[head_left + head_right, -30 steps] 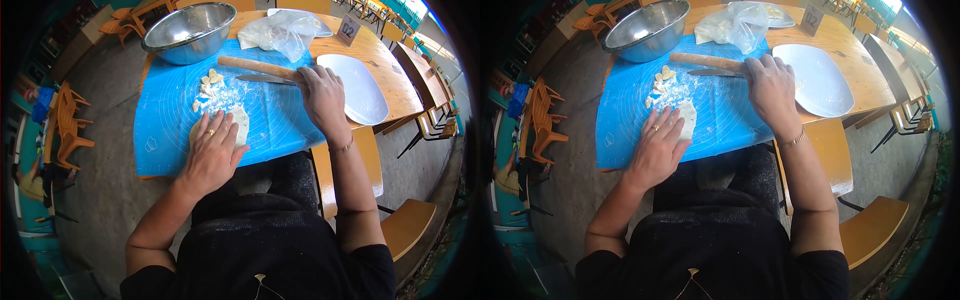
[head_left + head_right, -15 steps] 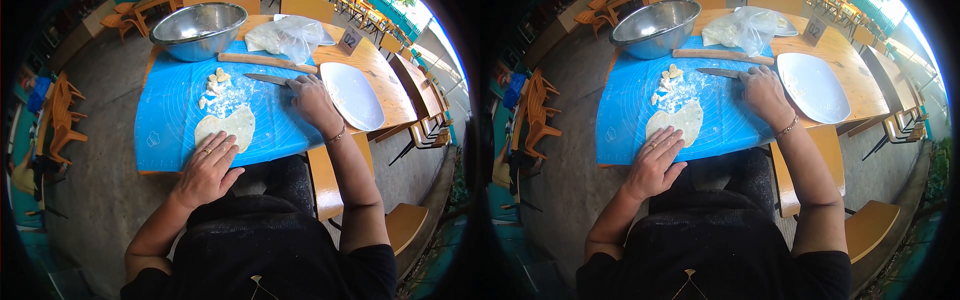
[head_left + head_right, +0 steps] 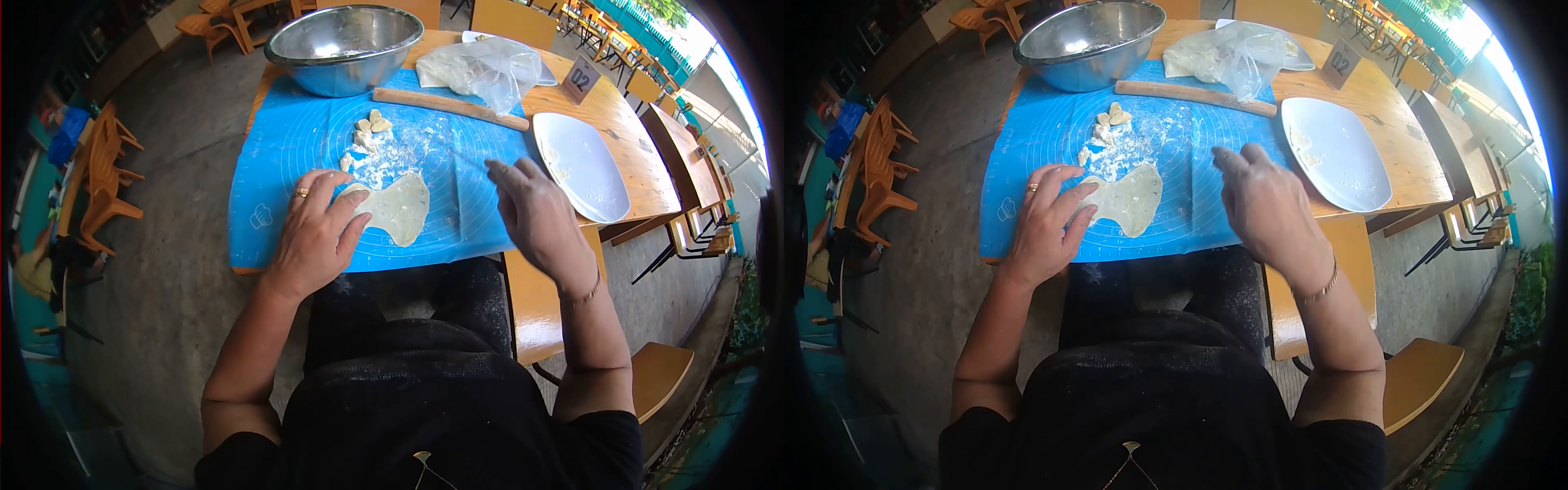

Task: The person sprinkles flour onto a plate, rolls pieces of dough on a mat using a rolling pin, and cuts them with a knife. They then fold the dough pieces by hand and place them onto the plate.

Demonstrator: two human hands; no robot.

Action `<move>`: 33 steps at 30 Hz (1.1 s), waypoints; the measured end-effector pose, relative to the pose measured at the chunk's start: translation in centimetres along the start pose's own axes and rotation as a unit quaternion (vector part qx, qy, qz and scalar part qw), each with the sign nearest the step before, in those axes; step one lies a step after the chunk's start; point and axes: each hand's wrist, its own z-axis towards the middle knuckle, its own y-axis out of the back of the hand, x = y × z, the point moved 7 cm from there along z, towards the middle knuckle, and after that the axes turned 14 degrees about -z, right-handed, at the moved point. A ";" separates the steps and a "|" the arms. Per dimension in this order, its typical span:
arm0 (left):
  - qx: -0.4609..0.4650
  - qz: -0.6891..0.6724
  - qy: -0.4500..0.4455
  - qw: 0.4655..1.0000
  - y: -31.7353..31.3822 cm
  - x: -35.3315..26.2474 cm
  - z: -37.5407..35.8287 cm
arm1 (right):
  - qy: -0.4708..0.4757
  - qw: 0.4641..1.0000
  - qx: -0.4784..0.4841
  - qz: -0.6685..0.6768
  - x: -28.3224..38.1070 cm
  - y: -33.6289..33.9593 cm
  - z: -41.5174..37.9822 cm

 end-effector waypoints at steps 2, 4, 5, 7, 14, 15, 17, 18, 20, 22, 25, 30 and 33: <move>0.032 -0.031 0.020 0.999 -1.0 0.8 0.2 | 0.000 1.000 0.022 -0.001 2.0 1.4 -1.6; 0.031 -0.038 0.015 0.999 -1.0 1.0 0.8 | 0.027 0.997 0.071 -0.034 4.0 1.9 -3.0; 0.028 -0.044 0.013 0.999 -0.9 1.1 1.0 | 0.025 0.996 0.073 -0.035 4.6 2.4 -3.3; 0.032 -0.050 0.015 0.998 -0.9 1.7 1.4 | 0.041 0.990 0.120 -0.056 5.9 2.2 -3.8; 0.096 -0.066 0.026 0.993 -2.0 2.2 1.9 | 0.082 0.988 0.100 -0.079 7.4 1.3 -3.8; 0.096 -0.066 0.026 0.993 -2.2 2.3 1.9 | 0.092 0.988 0.089 -0.086 7.6 1.2 -3.8; 0.098 -0.077 0.044 0.991 -2.6 2.6 1.9 | 0.102 0.987 0.078 -0.093 7.9 1.4 -3.8; 0.097 -0.077 0.044 0.991 -2.7 2.7 1.9 | 0.095 0.988 0.079 -0.090 7.9 1.4 -3.7; 0.093 -0.083 0.047 0.991 -3.0 2.9 1.8 | 0.088 0.989 0.079 -0.089 7.8 1.4 -3.6; 0.094 -0.078 0.054 0.991 -3.5 2.8 1.6 | 0.088 0.989 0.073 -0.094 7.7 1.3 -3.6; 0.103 -0.070 0.059 0.990 -4.1 2.9 1.6 | 0.091 0.990 0.066 -0.088 7.7 0.6 -3.5; 0.131 -0.022 0.032 0.991 -4.8 3.1 1.4 | 0.094 0.991 0.061 -0.076 7.7 0.3 -3.5; 0.142 -0.013 0.038 0.989 -5.0 3.1 1.4 | 0.094 0.991 0.073 -0.068 7.5 0.4 -4.1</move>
